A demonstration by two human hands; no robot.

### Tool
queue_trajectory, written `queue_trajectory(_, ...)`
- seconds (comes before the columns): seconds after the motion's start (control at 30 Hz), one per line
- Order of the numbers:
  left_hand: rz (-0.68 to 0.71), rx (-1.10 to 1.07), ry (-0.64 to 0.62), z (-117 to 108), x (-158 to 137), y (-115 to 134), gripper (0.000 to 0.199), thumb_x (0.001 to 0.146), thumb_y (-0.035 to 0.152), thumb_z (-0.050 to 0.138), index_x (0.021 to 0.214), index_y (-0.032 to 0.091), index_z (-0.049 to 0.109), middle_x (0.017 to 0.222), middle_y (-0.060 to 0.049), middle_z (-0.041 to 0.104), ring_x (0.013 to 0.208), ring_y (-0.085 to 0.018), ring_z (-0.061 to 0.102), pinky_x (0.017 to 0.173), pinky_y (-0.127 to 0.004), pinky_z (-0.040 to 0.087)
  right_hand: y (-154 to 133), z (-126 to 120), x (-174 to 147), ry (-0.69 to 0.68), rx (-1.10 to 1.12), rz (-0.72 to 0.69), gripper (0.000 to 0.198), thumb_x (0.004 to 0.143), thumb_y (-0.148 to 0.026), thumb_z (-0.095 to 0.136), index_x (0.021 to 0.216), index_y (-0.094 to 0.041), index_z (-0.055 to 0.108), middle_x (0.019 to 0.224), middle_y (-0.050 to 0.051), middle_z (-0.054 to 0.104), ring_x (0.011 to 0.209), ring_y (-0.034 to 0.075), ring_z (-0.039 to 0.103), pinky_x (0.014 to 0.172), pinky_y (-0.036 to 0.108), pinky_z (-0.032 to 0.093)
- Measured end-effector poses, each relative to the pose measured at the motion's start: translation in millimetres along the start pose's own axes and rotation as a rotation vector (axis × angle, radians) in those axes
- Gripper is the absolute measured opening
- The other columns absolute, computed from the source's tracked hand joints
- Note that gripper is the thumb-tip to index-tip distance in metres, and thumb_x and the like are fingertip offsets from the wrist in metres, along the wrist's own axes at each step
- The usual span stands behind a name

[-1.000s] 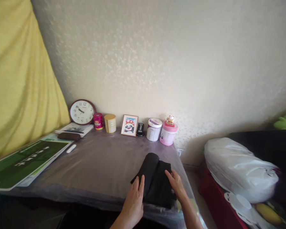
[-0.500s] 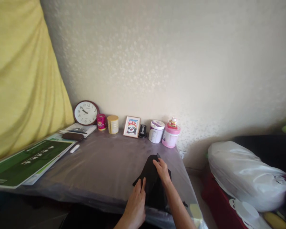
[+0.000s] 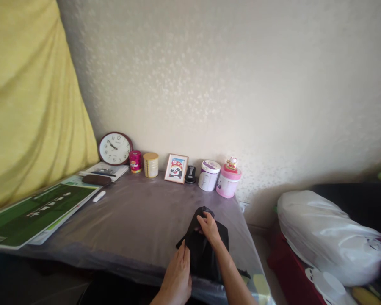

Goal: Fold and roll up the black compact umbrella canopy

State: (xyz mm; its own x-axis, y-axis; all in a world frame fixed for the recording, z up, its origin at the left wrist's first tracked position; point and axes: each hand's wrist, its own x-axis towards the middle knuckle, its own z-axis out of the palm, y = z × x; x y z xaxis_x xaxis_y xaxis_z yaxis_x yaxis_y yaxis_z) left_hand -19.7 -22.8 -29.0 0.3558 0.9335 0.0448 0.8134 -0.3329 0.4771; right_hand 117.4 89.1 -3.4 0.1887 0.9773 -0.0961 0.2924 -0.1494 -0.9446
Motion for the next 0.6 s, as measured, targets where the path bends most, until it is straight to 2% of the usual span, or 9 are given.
queue_trajectory(0.13, 0.018, -0.049, 0.052, 8.3, -6.4, -12.5, 0.076, 0.067, 0.008, 0.041, 0.138, 0.005, 0.016, 0.146, -0.016, 0.026, 0.133, -0.022, 0.028, 0.109, -0.036, 0.029, -3.7, 0.8, -5.0, -0.123, -0.010, -0.061, 0.033, 0.082, -0.034, 0.044, 0.108, -0.014, 0.046, 0.068, 0.002, 0.068, 0.057, 0.013, 0.064, 0.048, 0.021, 0.046)
queue_trajectory(0.23, 0.020, -0.033, 0.095, 11.1, -11.4, -19.1, 0.068, 0.071, 0.012, 0.042, 0.136, 0.005, 0.021, 0.140, -0.018, 0.036, 0.128, -0.023, 0.037, 0.104, -0.036, 0.036, -1.8, 0.3, -4.9, -0.173, -0.047, -0.111, 0.027, 0.081, -0.034, 0.045, 0.099, -0.016, 0.051, 0.074, 0.004, 0.070, 0.060, 0.012, 0.064, 0.050, 0.021, 0.045)
queue_trajectory(0.3, 0.024, 0.004, 0.172, 8.9, -13.1, -18.9, 0.061, 0.074, 0.016, 0.042, 0.132, 0.006, 0.027, 0.134, -0.019, 0.042, 0.122, -0.024, 0.044, 0.099, -0.038, 0.041, 0.0, -0.3, -4.2, -0.196, -0.082, -0.138, 0.025, 0.080, -0.033, 0.045, 0.096, -0.016, 0.053, 0.077, 0.005, 0.071, 0.062, 0.013, 0.064, 0.051, 0.021, 0.045)
queue_trajectory(0.43, 0.077, 0.109, 0.397, -6.6, -10.1, -2.3, 0.041, 0.078, 0.022, 0.044, 0.118, 0.014, 0.044, 0.125, -0.016, 0.048, 0.114, -0.027, 0.051, 0.092, -0.043, 0.046, -1.0, -1.8, -6.5, -0.232, -0.176, -0.220, 0.025, 0.080, -0.034, 0.045, 0.092, -0.017, 0.058, 0.077, 0.005, 0.072, 0.064, 0.014, 0.063, 0.056, 0.024, 0.045)
queue_trajectory(0.5, 0.156, 0.142, 0.431, -15.3, -6.2, 9.6, 0.037, 0.078, 0.021, 0.046, 0.114, 0.018, 0.048, 0.125, -0.013, 0.048, 0.113, -0.026, 0.051, 0.093, -0.043, 0.046, -3.9, -2.7, -9.3, -0.242, -0.210, -0.257, 0.025, 0.081, -0.034, 0.045, 0.090, -0.017, 0.061, 0.076, 0.005, 0.072, 0.064, 0.014, 0.063, 0.061, 0.025, 0.046)
queue_trajectory(0.6, 0.221, 0.165, 0.399, -20.2, 0.2, 19.7, 0.038, 0.076, 0.021, 0.049, 0.115, 0.020, 0.049, 0.133, -0.011, 0.043, 0.115, -0.027, 0.049, 0.095, -0.046, 0.044, -8.0, -3.8, -12.5, -0.255, -0.255, -0.290, 0.026, 0.081, -0.034, 0.044, 0.088, -0.018, 0.064, 0.077, 0.004, 0.072, 0.064, 0.015, 0.063, 0.064, 0.026, 0.046)
